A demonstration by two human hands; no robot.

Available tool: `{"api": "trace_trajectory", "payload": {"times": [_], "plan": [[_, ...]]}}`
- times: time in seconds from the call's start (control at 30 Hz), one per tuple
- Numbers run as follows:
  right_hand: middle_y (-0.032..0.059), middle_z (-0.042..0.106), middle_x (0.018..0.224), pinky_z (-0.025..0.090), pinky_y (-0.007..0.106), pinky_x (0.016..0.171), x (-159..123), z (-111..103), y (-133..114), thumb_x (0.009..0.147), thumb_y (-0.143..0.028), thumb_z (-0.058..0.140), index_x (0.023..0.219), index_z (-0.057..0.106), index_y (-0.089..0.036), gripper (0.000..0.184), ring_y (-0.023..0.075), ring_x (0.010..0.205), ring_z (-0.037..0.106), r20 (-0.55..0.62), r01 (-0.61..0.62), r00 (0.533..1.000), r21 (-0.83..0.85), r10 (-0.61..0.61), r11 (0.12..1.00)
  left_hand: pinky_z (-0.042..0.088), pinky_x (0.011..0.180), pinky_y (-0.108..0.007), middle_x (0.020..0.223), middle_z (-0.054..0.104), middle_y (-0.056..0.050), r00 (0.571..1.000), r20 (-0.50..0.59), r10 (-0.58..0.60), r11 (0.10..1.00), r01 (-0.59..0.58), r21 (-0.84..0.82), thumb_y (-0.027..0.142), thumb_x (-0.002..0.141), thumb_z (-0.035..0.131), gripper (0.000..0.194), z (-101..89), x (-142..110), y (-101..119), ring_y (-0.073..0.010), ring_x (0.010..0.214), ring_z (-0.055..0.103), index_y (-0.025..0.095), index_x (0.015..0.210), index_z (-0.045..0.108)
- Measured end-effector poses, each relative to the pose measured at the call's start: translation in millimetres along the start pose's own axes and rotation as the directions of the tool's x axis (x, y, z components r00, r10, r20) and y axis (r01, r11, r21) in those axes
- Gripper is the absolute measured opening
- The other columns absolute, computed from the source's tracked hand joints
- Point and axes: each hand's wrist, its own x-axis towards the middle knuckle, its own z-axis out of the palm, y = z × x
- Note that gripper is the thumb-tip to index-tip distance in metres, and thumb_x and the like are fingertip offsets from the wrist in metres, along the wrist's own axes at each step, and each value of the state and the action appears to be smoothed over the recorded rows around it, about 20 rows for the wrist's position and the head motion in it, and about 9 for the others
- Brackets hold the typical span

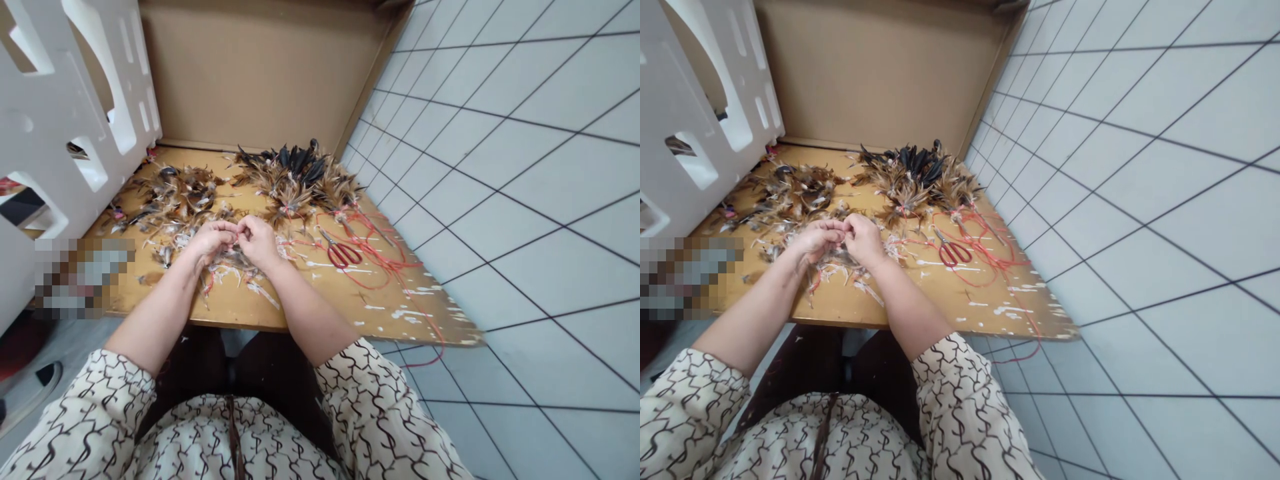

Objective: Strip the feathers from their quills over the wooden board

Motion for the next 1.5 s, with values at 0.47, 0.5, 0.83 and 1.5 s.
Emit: {"api": "trace_trajectory", "payload": {"times": [0.47,0.5,0.83,1.5], "plan": [[0.0023,0.052,0.070,0.040,0.029,0.071,-2,3,5,0.068,-0.009,0.040,0.067,0.046,-0.020,0.013,0.0155,0.073,0.049,-0.097,0.074,0.992,-0.018,-0.076,0.997,0.046,0.045,-0.019,0.047,0.058,0.000,1.000,-0.018,0.024,0.997,-0.025,-0.071,0.005,0.049,0.069,0.013,2.0,-2,2,-0.0075,0.041,0.053,0.010,0.058,0.061],[0.0022,0.052,0.070,0.040,0.029,0.071,-2,2,5,0.068,-0.009,0.040,0.067,0.046,-0.020,0.013,0.0155,0.073,0.049,-0.094,0.069,0.993,-0.016,-0.070,0.998,0.046,0.044,-0.019,0.047,0.059,0.000,0.999,-0.024,0.024,0.998,-0.025,-0.063,0.006,0.049,0.070,0.014,2.0,-2,2,-0.0075,0.041,0.053,0.010,0.058,0.061],[0.0019,0.052,0.070,0.040,0.029,0.072,-2,2,3,0.069,-0.010,0.042,0.066,0.045,-0.021,0.012,0.0155,0.072,0.049,-0.099,0.042,0.994,0.006,-0.042,0.999,0.045,0.043,-0.019,0.044,0.056,0.002,0.995,-0.053,0.083,0.996,-0.082,0.031,0.009,0.051,0.071,0.015,7.5,-4,3,-0.0069,0.038,0.051,0.011,0.056,0.057],[-0.0049,0.042,0.058,0.037,0.025,0.060,3,-2,-4,0.061,-0.009,0.047,0.059,0.038,-0.021,0.015,0.0098,0.055,0.039,-0.061,-0.192,0.975,0.240,0.212,0.952,0.046,0.045,-0.020,0.046,0.058,-0.001,0.989,-0.126,0.074,0.997,-0.077,-0.020,0.012,0.061,0.058,0.005,2.3,1,1,-0.0093,0.040,0.055,0.012,0.061,0.053]]}}
